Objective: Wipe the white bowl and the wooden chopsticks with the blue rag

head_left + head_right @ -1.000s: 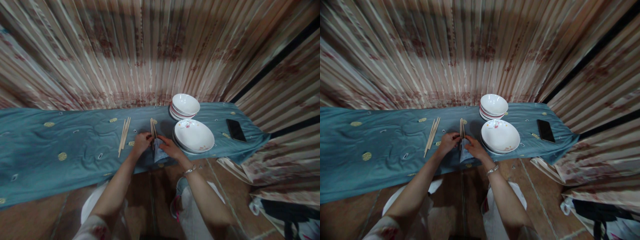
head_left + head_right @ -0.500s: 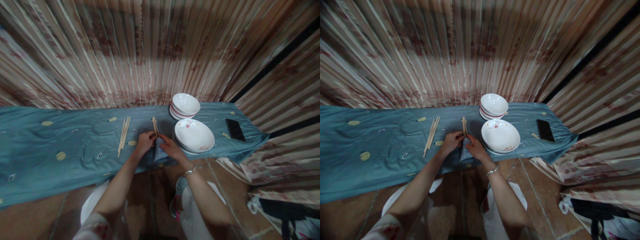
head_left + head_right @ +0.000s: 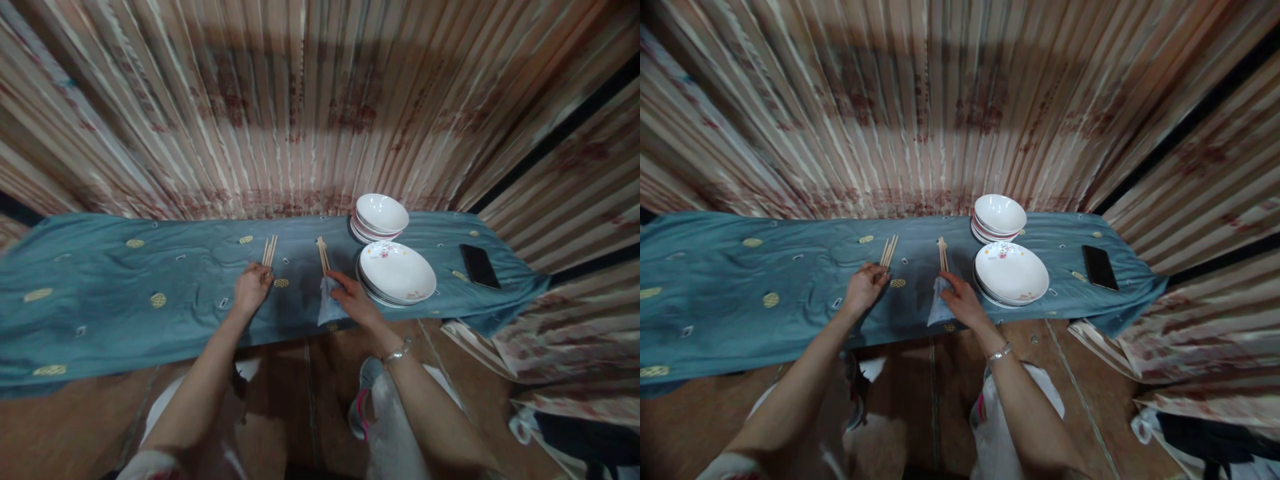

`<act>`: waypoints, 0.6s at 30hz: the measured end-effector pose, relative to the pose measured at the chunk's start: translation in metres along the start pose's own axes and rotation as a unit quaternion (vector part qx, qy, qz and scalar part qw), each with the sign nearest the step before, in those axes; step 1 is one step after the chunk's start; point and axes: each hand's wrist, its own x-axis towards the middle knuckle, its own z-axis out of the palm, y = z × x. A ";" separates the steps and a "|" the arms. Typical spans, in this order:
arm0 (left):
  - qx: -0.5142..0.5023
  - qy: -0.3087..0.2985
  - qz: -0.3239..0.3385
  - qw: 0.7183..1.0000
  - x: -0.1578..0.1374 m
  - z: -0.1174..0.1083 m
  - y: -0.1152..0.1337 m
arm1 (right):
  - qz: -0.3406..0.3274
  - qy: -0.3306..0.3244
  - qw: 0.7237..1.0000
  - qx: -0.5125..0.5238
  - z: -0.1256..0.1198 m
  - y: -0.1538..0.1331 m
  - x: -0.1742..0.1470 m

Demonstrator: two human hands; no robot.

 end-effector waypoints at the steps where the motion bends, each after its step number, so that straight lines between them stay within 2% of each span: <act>1: 0.023 -0.006 -0.003 1.000 -0.002 -0.002 -0.004 | 0.002 -0.004 1.000 -0.003 0.003 -0.001 0.001; 6: 0.085 -0.012 0.001 0.996 -0.008 -0.005 -0.010 | 0.002 -0.025 1.000 -0.018 0.015 -0.005 0.004; 14: 0.120 -0.049 -0.001 0.992 0.000 -0.005 -0.003 | -0.016 -0.041 0.999 -0.009 0.025 -0.004 0.010; 18: 0.120 -0.053 -0.009 0.991 0.006 -0.001 -0.004 | -0.040 -0.007 0.999 0.000 0.034 -0.007 0.016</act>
